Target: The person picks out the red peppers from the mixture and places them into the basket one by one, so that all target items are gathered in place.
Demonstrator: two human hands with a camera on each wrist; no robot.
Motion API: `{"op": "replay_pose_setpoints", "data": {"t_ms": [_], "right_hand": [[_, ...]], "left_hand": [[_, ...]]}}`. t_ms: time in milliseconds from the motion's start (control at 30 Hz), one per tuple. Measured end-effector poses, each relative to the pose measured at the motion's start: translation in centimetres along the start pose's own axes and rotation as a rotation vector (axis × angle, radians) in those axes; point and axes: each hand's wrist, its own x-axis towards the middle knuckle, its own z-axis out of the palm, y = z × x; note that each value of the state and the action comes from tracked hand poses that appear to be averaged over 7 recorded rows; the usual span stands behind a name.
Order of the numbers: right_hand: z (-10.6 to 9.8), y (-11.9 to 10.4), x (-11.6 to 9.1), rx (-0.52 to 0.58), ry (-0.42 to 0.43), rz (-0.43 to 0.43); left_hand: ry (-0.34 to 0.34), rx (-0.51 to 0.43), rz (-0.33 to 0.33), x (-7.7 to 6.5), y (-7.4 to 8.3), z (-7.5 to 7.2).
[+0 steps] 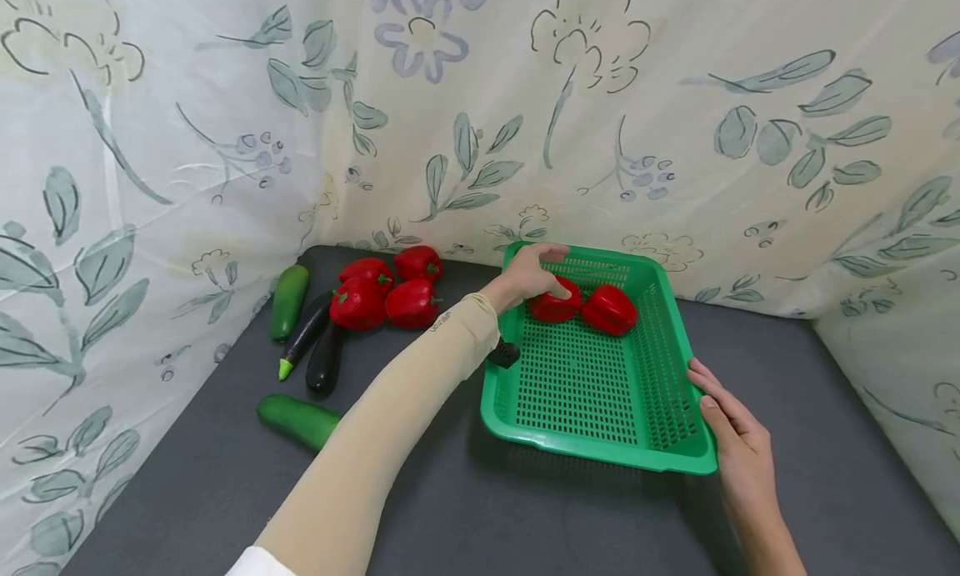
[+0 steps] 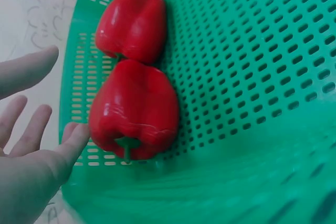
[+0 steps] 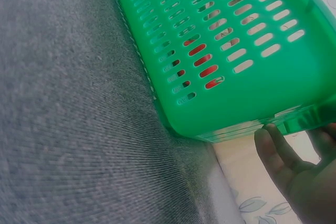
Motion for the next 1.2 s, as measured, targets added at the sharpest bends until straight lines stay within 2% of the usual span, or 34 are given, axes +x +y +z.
{"op": "replay_pose_setpoints", "data": {"t_ms": [167, 400, 600, 767, 933, 1200], "right_hand": [[0.1, 0.1, 0.0, 0.005, 0.001, -0.009], [0.2, 0.2, 0.1, 0.013, 0.0, -0.017], [0.2, 0.3, 0.2, 0.006, 0.001, -0.023], [0.1, 0.4, 0.2, 0.007, -0.001, -0.022], [-0.2, 0.2, 0.1, -0.014, -0.006, -0.024], [-0.4, -0.1, 0.0, -0.04, -0.012, -0.027]], "left_hand": [[-0.069, -0.002, 0.018, -0.7, 0.6, -0.6], [-0.171, -0.059, 0.055, -2.0, 1.0, -1.9], [-0.195, -0.077, 0.093, -3.6, 1.4, -3.8], [-0.198, -0.101, 0.168, -5.9, 1.4, -5.5], [-0.141, -0.101, 0.243, -9.4, 0.5, -7.2], [0.077, -0.063, 0.265, -15.8, -3.0, -10.0]]}}
